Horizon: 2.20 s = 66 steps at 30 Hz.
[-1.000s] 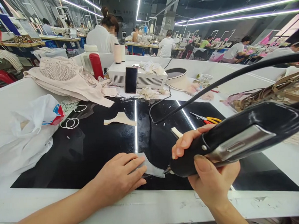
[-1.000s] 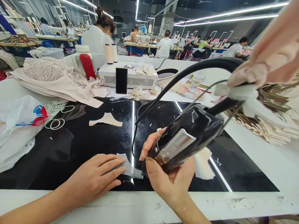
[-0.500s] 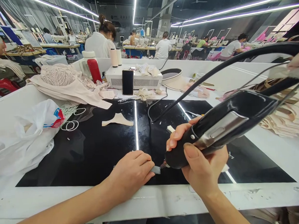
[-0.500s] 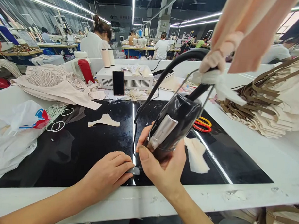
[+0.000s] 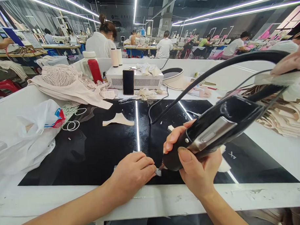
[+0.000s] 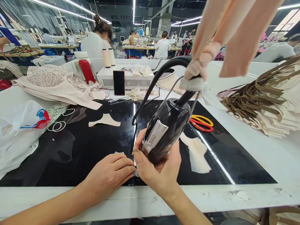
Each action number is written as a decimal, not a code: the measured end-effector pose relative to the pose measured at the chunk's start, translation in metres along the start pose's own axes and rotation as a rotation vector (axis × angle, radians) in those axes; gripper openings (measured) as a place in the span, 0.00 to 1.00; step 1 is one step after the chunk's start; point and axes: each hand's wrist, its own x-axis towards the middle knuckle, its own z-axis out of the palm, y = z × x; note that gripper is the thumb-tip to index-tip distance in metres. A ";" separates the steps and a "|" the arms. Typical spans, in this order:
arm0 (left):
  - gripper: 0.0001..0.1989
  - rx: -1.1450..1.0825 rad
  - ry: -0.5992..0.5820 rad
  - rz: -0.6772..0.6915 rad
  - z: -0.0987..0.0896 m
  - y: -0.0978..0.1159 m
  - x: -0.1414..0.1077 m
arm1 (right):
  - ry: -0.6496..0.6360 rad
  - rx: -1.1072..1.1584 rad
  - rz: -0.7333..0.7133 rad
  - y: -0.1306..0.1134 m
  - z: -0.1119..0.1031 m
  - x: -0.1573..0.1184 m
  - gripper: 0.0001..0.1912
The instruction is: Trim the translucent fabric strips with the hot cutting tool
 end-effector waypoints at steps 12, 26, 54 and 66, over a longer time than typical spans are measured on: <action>0.12 0.118 -0.031 0.089 -0.001 0.000 -0.004 | -0.023 0.010 0.006 -0.001 -0.003 0.002 0.14; 0.13 0.173 -0.058 0.128 -0.003 -0.001 -0.007 | -0.002 -0.009 0.004 -0.001 -0.009 0.001 0.18; 0.10 0.124 -0.020 0.101 -0.004 0.007 -0.008 | -0.003 -0.035 -0.004 0.000 -0.011 0.000 0.18; 0.12 0.128 -0.055 0.092 -0.002 0.006 -0.009 | 0.027 -0.057 0.002 -0.003 -0.012 0.004 0.19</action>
